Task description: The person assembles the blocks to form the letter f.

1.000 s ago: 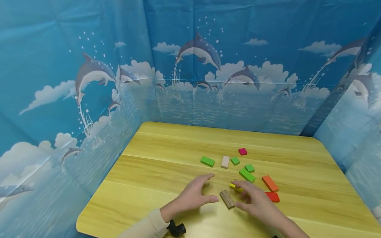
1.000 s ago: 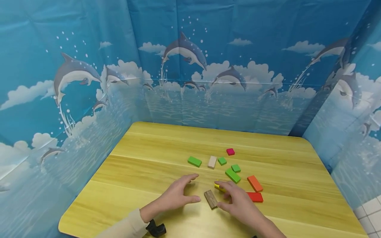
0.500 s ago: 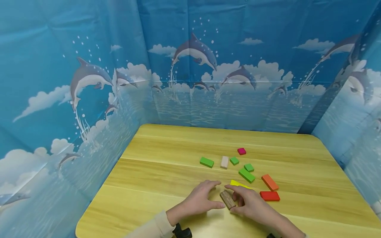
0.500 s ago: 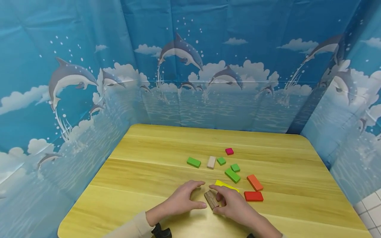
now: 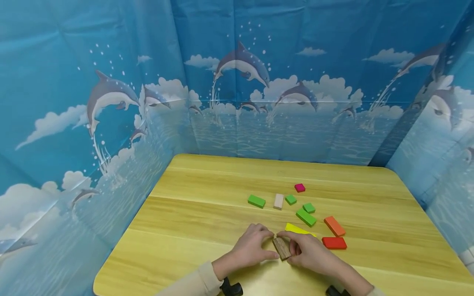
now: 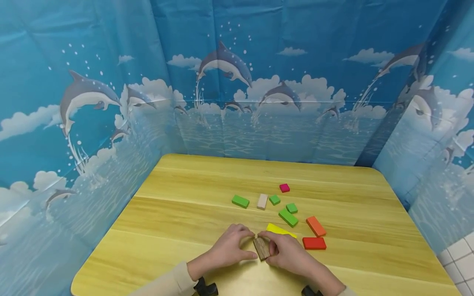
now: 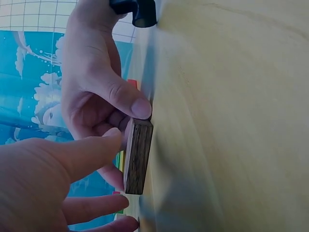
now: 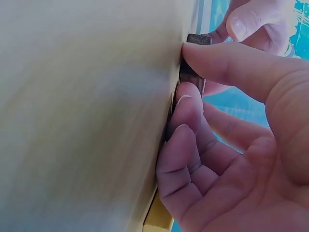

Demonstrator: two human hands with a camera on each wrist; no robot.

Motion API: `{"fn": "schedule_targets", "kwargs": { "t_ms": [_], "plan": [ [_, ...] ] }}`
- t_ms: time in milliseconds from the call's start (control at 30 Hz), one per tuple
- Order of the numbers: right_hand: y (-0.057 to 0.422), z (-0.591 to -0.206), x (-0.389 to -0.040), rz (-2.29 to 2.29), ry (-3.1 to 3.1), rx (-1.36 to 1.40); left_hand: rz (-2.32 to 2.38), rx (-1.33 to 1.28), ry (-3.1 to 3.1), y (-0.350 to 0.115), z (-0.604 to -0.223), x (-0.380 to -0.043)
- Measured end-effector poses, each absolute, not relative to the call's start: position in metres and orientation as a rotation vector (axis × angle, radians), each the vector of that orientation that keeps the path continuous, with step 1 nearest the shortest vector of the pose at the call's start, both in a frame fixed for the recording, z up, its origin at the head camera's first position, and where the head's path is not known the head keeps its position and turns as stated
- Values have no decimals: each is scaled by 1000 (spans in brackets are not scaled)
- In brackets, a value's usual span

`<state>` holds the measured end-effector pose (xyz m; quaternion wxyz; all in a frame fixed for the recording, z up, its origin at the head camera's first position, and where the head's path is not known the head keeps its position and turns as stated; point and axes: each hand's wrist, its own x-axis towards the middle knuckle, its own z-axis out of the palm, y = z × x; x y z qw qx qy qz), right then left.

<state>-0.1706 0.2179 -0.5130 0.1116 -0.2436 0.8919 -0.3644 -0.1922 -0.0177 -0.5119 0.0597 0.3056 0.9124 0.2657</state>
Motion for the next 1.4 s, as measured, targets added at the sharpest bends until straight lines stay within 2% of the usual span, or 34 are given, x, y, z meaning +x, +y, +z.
{"fn": "schedule_targets", "kwargs": {
  "t_ms": [833,1400],
  "plan": [
    [190,-513,-153,-883,2798,-647,491,1091,2836,-28,-514,-180],
    [183,-511,-152,-767,2872,-623,481,1141,2844,-34,-517,-181]
  ]
}}
